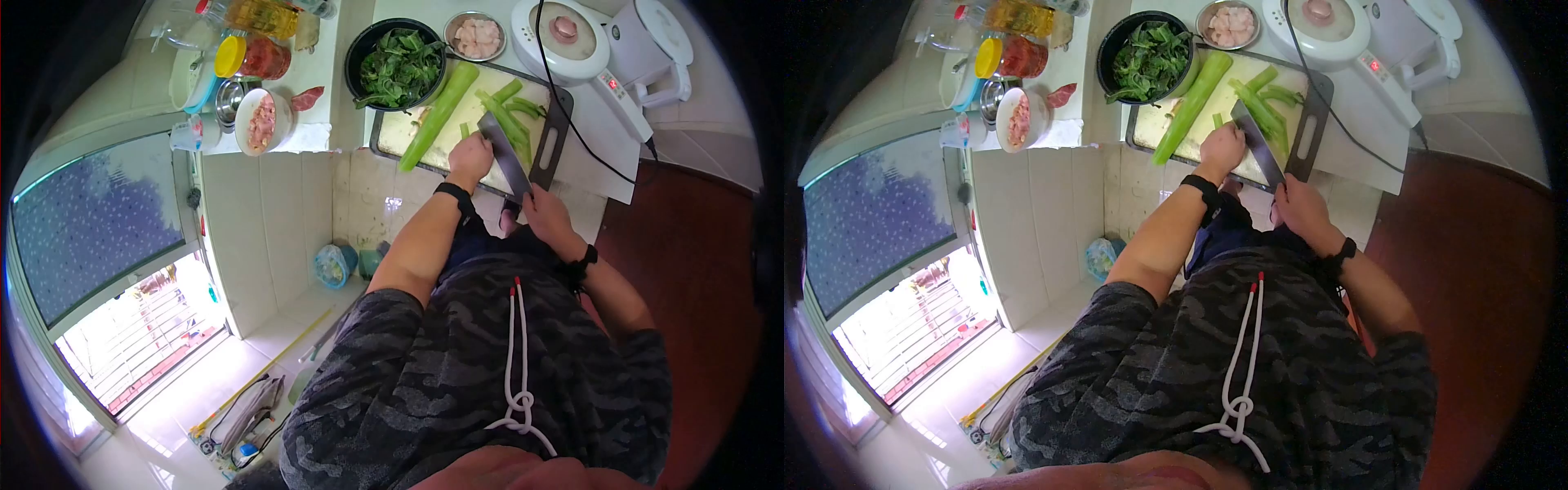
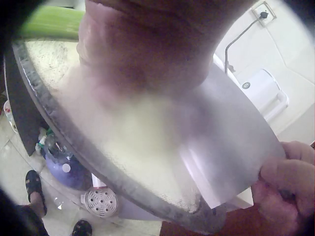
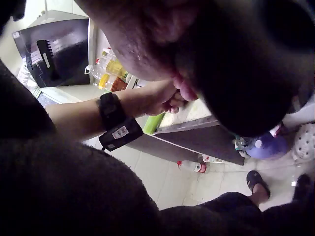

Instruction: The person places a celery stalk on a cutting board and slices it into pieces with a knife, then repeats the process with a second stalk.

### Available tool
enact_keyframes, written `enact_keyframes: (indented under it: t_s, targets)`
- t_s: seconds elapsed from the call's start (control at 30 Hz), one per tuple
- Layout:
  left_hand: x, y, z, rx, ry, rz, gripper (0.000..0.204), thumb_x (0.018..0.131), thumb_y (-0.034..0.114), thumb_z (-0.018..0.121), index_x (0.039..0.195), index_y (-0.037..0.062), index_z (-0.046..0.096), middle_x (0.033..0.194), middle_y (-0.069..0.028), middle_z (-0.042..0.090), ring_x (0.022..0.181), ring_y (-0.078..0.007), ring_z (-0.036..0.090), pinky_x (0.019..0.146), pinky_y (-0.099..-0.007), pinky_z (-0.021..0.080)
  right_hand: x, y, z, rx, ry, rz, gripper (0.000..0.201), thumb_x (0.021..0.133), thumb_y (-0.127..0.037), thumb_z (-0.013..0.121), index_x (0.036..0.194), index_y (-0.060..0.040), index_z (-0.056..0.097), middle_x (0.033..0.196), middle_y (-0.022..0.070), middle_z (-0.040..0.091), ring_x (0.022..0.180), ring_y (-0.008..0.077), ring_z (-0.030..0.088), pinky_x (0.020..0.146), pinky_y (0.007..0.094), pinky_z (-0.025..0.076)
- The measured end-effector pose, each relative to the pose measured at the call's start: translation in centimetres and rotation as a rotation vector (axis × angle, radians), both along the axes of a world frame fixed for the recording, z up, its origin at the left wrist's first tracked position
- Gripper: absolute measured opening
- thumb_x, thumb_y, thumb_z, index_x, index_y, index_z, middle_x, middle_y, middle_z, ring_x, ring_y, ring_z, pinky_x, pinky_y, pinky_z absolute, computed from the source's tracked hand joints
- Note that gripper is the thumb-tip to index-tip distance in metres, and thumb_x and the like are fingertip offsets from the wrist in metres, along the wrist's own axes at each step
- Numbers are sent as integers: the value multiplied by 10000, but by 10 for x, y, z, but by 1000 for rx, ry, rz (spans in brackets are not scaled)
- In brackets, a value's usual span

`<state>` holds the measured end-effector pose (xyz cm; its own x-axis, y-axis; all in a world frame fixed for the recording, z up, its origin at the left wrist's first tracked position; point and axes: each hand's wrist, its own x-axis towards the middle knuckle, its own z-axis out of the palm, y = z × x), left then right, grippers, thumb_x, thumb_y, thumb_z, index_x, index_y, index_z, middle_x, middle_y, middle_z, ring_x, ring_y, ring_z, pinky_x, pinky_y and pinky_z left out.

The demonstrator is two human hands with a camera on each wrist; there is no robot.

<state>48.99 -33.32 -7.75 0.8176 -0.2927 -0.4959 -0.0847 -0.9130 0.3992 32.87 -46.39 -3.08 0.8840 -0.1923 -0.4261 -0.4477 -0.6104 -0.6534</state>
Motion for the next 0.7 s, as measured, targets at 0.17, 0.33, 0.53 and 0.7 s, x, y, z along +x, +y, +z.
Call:
enact_keyframes:
  t_s: [0.17,0.33,0.53,0.7]
  targets:
    - [3,1,-1,11,11,-37,361,929,302,442,1009,26,661,971,-237,689,945,-397,660,845,-485,515,-4,-4,-8,13,17,17,283,940,-254,492,958,15,579,799,277,635,776,471,613,696,565,464]
    - [2,1,-3,9,7,-31,351,928,284,436,998,24,661,959,-235,690,940,-396,661,841,-483,517,19,9,-34,-18,-44,-10,294,941,-266,490,941,14,582,799,279,632,771,474,611,700,565,463]
    - [-7,7,1,-53,-100,41,333,932,319,475,952,51,671,883,-213,698,863,-388,675,780,-494,525,33,12,-31,-74,-154,-112,288,938,-274,502,926,-1,592,773,254,638,755,452,620,682,557,472]
    - [0,41,2,-214,-191,366,334,900,370,585,881,49,679,817,-196,690,788,-396,667,715,-462,529,13,14,-21,-81,-135,-11,269,931,-265,516,920,-9,597,744,241,640,706,440,624,652,554,477]
